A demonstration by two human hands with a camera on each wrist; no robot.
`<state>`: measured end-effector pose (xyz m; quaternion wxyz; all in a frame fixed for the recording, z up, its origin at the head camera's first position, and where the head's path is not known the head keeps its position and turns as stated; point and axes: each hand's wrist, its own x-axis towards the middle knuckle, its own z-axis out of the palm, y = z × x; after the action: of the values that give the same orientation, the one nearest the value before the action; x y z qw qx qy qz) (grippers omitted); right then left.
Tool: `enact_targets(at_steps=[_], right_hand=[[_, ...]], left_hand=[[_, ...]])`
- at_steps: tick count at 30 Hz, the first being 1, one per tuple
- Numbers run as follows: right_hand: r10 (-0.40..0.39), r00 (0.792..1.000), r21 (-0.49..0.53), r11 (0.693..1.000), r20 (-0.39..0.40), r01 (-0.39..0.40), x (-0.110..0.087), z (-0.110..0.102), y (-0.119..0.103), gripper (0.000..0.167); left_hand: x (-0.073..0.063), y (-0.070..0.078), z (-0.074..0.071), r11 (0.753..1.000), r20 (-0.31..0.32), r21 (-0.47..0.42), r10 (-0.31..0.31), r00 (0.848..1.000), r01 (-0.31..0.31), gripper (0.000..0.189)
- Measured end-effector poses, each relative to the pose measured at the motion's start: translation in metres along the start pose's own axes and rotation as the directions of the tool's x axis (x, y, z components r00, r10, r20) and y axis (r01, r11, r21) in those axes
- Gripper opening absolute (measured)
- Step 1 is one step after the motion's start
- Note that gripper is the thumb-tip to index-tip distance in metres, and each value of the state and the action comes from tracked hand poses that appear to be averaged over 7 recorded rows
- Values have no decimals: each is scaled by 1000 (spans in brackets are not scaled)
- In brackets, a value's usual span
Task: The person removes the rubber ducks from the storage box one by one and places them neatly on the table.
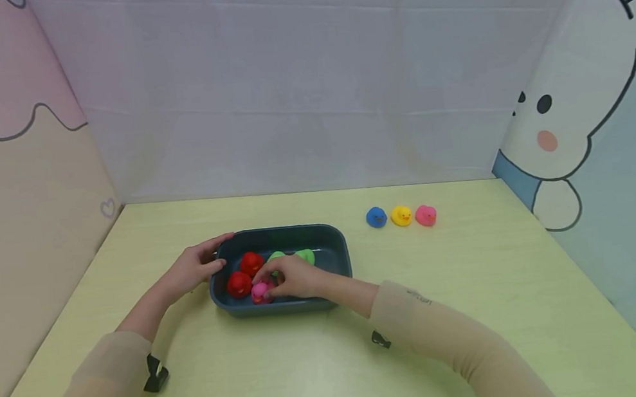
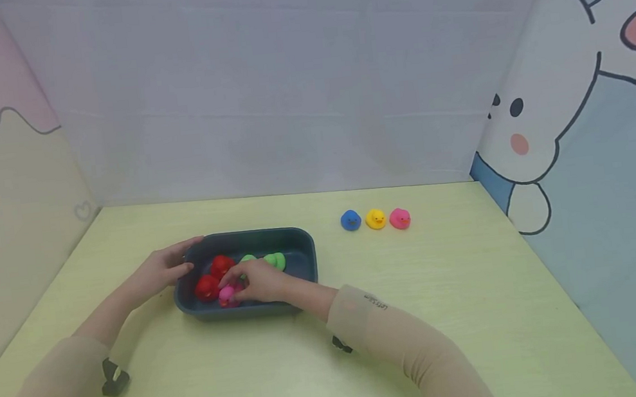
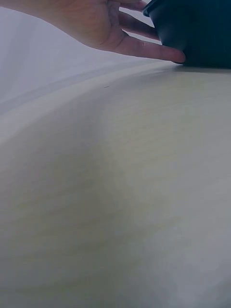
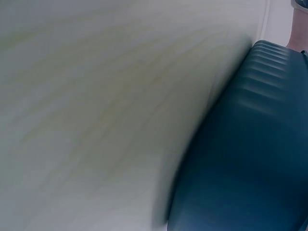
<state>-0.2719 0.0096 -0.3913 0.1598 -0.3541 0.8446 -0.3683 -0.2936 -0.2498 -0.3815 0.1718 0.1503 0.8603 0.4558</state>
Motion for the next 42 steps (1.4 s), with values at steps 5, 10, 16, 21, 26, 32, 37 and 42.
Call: enact_targets(at_steps=[5, 10, 16, 21, 26, 32, 37, 42], right_hand=[[-1, 1000, -8, 1000, -2, 1, -1, 0, -1, 28], [-3, 1000, -12, 1000, -6, 3, -3, 0, -2, 28], [-3, 1000, 13, 1000, -8, 3, -6, -1, -1, 28], [-8, 1000, 21, 1000, -7, 8, -10, -4, -2, 28], [-11, 1000, 27, 1000, 2, 11, -15, -10, -4, 27], [1, 1000, 21, 1000, -4, -1, -22, -22, -5, 27], [-7, 1000, 11, 1000, -2, 7, -28, -34, -6, 26], [-37, 999, -7, 999, -7, 37, -34, -50, -9, 25]], left_hand=[[0, -1, 0, 1000, 1, -9, 7, 1000, -7, 54], [0, -3, 0, 1000, 3, -3, 8, 1000, -8, 55], [0, -2, 0, 1000, 2, 0, 10, 1000, -10, 55], [-1, 0, 1, 1000, 4, -6, 13, 1000, -13, 55], [-1, 1, 1, 1000, 3, -14, 8, 1000, -8, 55], [0, -2, 0, 1000, 0, -7, 5, 1000, -5, 55], [2, -3, 0, 1000, -3, -15, -1, 1000, 1, 55], [2, -3, -1, 1000, -8, 5, -9, 1000, 9, 55]])
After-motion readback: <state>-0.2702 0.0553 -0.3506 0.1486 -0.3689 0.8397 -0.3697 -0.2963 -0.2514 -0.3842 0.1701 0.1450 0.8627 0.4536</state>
